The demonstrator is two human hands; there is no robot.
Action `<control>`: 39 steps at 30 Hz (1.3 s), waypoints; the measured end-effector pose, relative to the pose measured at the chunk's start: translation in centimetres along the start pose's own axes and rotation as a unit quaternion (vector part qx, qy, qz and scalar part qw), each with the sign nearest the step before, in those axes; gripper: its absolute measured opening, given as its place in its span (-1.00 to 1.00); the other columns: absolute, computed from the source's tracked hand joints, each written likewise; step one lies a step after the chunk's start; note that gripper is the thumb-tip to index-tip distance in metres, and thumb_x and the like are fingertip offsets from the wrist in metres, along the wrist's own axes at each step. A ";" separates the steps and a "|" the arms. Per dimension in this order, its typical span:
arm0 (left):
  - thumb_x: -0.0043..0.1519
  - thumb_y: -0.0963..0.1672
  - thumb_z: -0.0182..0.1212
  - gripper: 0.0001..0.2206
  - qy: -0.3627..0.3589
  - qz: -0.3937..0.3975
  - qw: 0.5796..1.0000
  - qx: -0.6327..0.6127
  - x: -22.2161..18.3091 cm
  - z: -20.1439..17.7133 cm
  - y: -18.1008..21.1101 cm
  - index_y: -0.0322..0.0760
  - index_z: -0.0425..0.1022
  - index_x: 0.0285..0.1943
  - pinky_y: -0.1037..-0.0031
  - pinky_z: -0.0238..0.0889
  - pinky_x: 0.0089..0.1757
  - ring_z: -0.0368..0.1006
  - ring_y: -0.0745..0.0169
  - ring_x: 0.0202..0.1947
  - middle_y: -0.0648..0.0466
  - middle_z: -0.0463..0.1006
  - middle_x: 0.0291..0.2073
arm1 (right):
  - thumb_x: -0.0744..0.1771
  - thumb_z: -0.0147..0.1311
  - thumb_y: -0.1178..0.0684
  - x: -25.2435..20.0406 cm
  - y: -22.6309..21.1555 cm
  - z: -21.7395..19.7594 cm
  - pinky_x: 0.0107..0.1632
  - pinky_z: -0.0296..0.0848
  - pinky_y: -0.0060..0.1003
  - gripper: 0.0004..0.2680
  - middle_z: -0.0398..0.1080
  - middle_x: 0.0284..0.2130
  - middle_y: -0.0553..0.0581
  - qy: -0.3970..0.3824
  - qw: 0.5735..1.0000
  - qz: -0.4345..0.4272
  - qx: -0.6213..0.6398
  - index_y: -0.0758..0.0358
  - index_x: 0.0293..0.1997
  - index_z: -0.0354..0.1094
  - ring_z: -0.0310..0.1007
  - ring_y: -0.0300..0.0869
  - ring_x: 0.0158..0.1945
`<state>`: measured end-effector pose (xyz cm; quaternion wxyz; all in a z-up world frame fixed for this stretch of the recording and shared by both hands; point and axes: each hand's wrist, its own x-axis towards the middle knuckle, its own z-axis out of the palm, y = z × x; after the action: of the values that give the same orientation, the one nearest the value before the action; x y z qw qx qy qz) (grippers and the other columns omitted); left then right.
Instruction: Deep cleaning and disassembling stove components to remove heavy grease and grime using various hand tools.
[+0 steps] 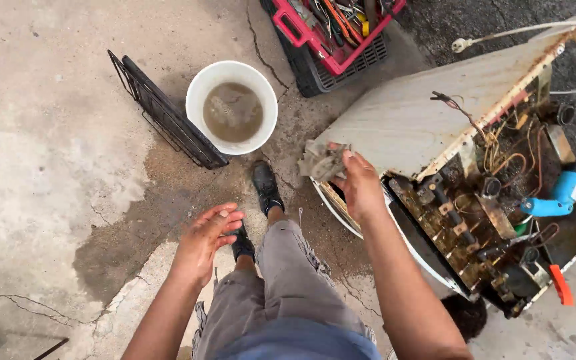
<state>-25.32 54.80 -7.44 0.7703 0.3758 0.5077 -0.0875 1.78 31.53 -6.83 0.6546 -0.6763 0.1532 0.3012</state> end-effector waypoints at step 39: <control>0.56 0.22 -0.01 -0.25 0.052 -0.132 0.975 -0.169 47.6 5.2 3.7 -0.12 0.15 0.87 -0.07 -0.31 0.70 -0.16 -0.20 0.88 -0.15 0.04 0.88 | 0.43 0.26 -0.38 38.8 37.0 21.9 0.28 0.51 0.37 -0.46 0.65 -0.14 0.65 -0.021 0.929 0.100 -0.357 0.58 -0.04 0.64 0.63 0.40 0.13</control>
<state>2.65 65.63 -44.91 0.7767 0.1740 0.5998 -0.0816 4.93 56.67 -58.88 0.3395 -0.8400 0.0890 0.4137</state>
